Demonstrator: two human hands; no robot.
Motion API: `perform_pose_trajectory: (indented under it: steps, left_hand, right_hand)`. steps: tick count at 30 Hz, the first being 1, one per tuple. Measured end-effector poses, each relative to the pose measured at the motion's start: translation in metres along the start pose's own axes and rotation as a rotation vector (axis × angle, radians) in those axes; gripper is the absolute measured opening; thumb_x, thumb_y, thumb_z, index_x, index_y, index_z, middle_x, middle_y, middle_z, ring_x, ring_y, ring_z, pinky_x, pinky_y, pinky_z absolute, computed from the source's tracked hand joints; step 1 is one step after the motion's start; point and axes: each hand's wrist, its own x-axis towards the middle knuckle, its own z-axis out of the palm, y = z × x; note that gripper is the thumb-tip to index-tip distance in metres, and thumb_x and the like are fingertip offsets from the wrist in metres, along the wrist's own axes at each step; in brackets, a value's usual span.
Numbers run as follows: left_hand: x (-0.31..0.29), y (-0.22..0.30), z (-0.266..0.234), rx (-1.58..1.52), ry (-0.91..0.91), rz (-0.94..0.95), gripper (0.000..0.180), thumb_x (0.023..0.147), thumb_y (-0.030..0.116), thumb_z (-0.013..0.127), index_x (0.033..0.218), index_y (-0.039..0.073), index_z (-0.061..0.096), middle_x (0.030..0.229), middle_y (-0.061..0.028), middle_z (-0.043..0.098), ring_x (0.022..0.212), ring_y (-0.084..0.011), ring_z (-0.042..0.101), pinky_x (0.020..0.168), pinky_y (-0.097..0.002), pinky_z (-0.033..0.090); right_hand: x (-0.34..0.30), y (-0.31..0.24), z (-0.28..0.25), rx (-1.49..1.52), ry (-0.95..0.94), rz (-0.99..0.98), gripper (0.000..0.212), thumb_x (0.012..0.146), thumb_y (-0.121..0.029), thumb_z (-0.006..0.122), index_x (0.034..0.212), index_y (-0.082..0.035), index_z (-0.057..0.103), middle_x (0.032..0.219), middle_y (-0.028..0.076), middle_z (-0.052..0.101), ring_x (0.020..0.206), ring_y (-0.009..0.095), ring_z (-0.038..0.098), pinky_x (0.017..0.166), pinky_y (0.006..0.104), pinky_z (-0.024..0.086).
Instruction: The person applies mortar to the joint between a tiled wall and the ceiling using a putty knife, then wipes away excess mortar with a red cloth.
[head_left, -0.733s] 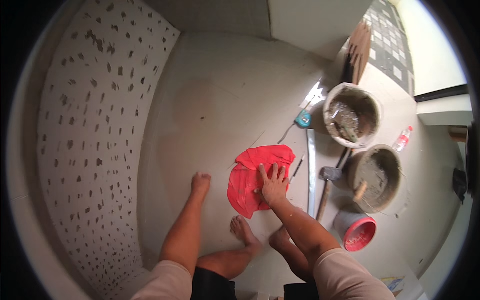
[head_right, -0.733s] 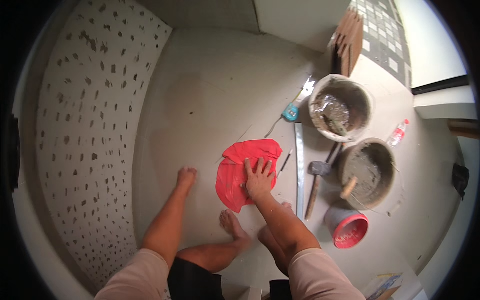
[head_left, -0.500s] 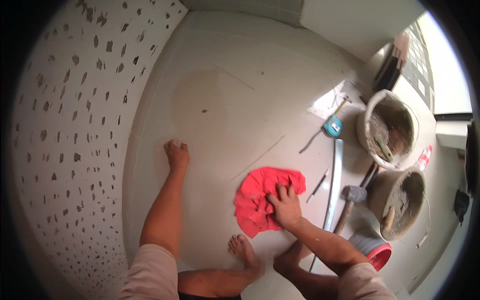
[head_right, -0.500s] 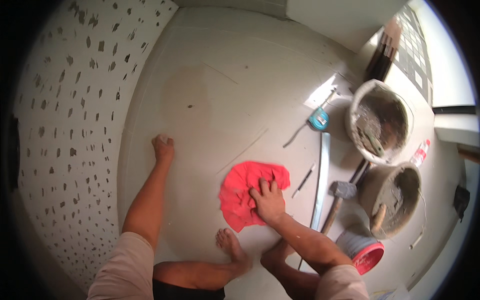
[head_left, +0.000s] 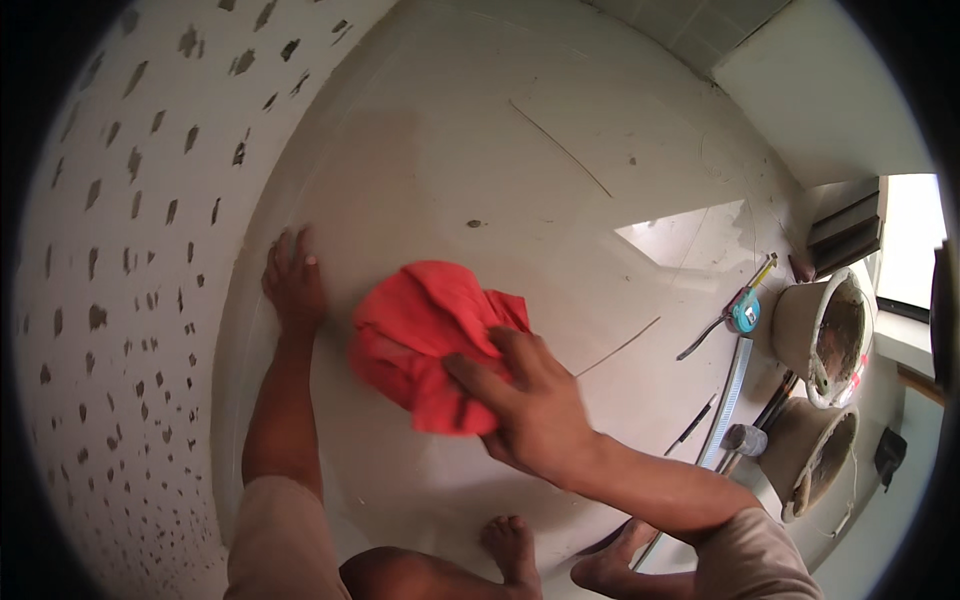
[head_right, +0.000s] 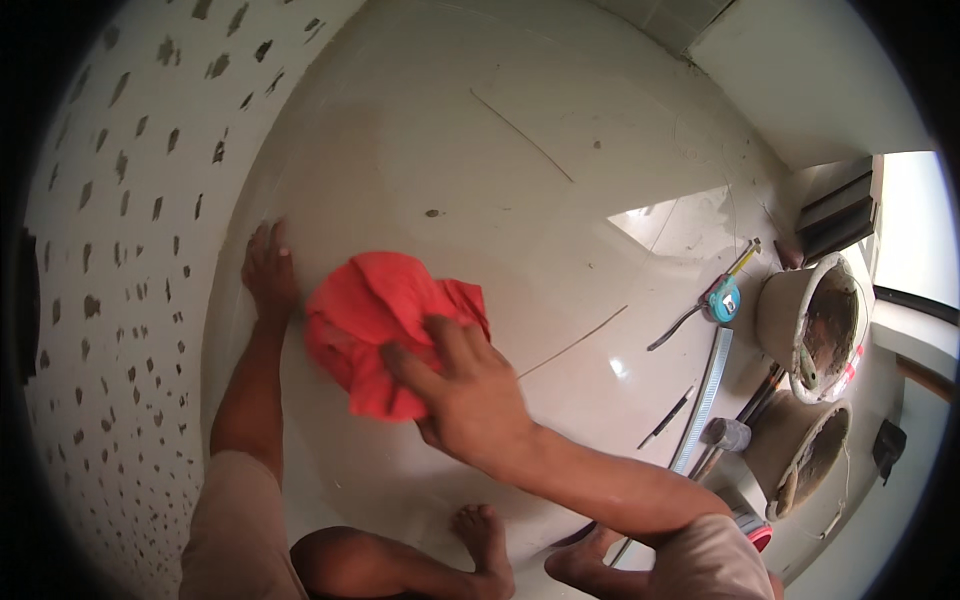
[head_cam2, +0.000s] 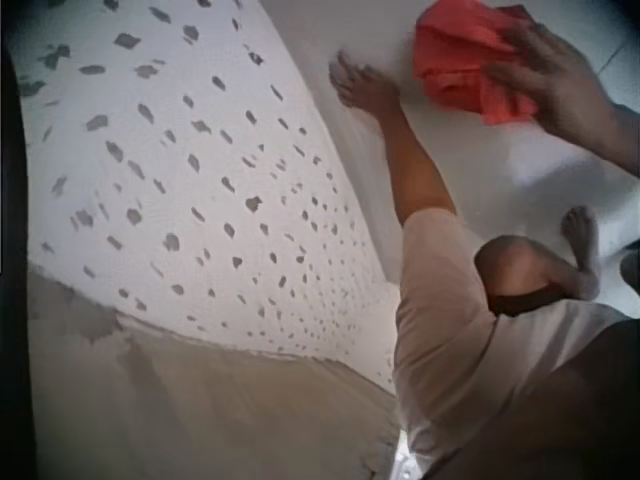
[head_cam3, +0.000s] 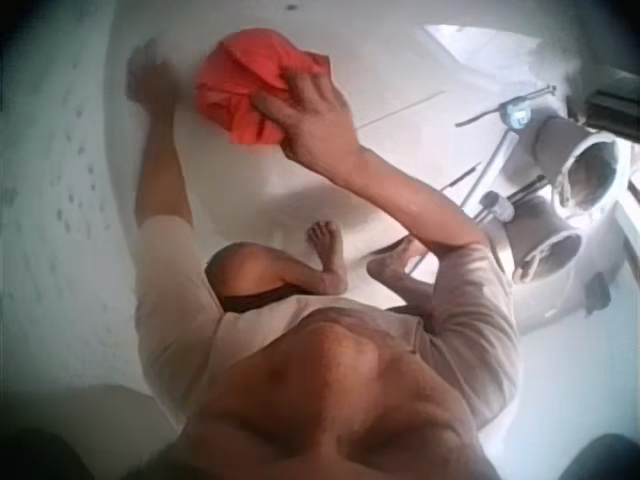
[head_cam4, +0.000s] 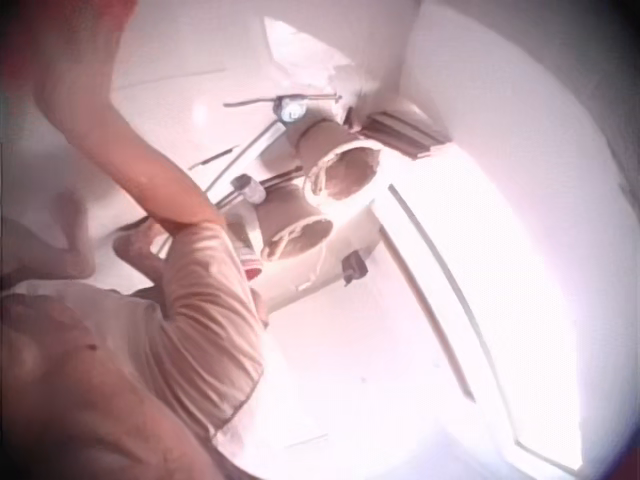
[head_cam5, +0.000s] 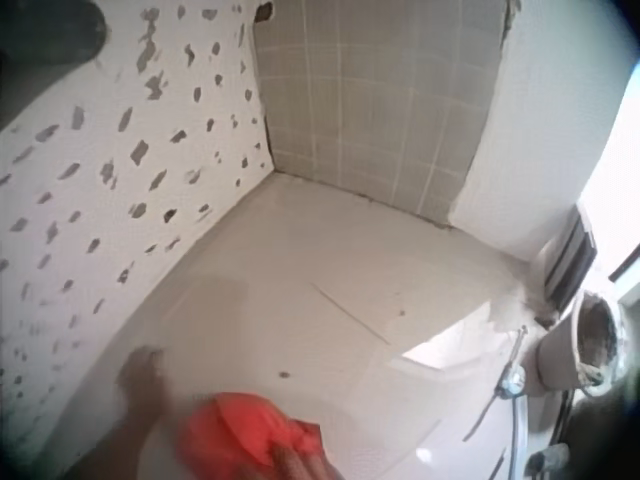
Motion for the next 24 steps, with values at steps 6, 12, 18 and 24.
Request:
perform_pose_trajectory:
  steps: [6,12,18,24]
  left_hand:
    - [-0.001,0.014,0.003,-0.193,-0.003,-0.125,0.049,0.109,0.036,0.033,0.153,0.018,0.047,0.159,-0.0137,0.042,0.148,-0.0359,0.037,0.118,-0.0567,0.024]
    - [0.009,0.006,-0.002,-0.220,-0.061,-0.152,0.053,0.110,0.037,0.030,0.154,0.012,0.044,0.163,-0.0151,0.037,0.150,-0.0362,0.034,0.119,-0.0559,0.022]
    - [0.015,0.015,-0.012,-0.151,-0.126,-0.167,0.060,0.111,0.045,0.021,0.156,0.011,0.040,0.164,-0.0170,0.033,0.153,-0.0367,0.029,0.119,-0.0567,0.021]
    - [0.021,0.017,-0.023,-0.143,-0.202,-0.195,0.063,0.110,0.046,0.020,0.155,0.006,0.037,0.166,-0.0190,0.030,0.155,-0.0383,0.024,0.118,-0.0586,0.019]
  right_hand:
    - [0.091,0.036,0.114,-0.365,0.053,-0.066,0.056,0.078,-0.035,0.079,0.133,-0.030,0.066,0.160,0.014,0.034,0.147,0.042,0.029,0.106,0.0769,0.027]
    - [0.205,0.090,0.077,-0.526,0.116,0.228,0.054,0.083,-0.044,0.076,0.134,-0.033,0.064,0.161,0.002,0.036,0.144,0.038,0.034,0.109,0.0705,0.030]
    - [0.184,0.196,-0.061,-0.630,0.517,0.600,0.046,0.084,-0.032,0.079,0.126,-0.018,0.070,0.136,0.009,0.062,0.115,0.042,0.060,0.092,0.0536,0.055]
    - [0.192,0.127,-0.129,0.047,0.760,0.566,0.036,0.089,-0.017,0.073,0.119,0.004,0.071,0.124,0.018,0.069,0.108,0.028,0.070,0.091,0.0382,0.054]
